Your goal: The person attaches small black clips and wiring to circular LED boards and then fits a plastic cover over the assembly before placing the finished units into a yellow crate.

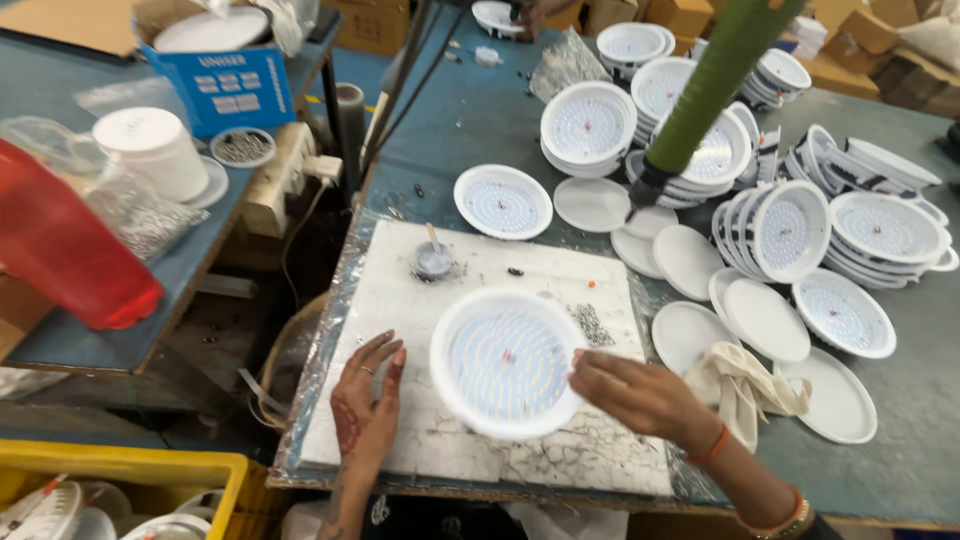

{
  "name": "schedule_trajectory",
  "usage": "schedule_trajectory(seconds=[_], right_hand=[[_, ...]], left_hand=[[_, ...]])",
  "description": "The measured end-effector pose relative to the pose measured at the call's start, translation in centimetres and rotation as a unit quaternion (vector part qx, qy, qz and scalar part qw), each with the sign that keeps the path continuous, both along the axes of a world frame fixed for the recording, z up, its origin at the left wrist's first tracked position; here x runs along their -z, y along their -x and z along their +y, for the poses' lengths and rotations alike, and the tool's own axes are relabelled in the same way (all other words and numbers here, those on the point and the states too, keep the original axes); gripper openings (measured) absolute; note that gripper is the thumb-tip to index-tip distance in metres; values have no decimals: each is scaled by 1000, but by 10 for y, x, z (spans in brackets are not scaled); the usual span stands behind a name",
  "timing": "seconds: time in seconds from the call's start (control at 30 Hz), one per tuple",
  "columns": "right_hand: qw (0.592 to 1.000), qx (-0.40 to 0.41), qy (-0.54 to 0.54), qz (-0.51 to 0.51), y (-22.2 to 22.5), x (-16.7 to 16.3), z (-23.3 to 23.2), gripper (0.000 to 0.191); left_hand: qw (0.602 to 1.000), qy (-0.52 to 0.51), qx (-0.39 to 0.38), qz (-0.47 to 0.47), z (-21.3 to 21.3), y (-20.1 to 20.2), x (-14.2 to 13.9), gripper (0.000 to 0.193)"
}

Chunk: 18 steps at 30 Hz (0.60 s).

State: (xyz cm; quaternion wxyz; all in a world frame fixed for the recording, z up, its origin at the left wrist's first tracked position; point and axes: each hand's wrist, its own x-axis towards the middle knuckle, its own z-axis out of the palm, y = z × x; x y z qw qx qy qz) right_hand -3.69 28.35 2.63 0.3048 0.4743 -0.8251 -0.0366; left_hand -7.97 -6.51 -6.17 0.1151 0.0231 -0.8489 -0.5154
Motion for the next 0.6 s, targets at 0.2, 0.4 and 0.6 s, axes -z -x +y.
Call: schedule_trajectory(seconds=[0.2,0.4,0.6], right_hand=[[994,63,-76,-55,-13,30,-3,39],[940,318,81,-93,-36,29,25,23],[842,510,178,17,-76,22,78,44]], left_hand=[[998,11,13,56,2,-10,-10,36],[998,-11,41,42,12,-13,-25,37],[987,-115,102,48,53,-3,-28,43]])
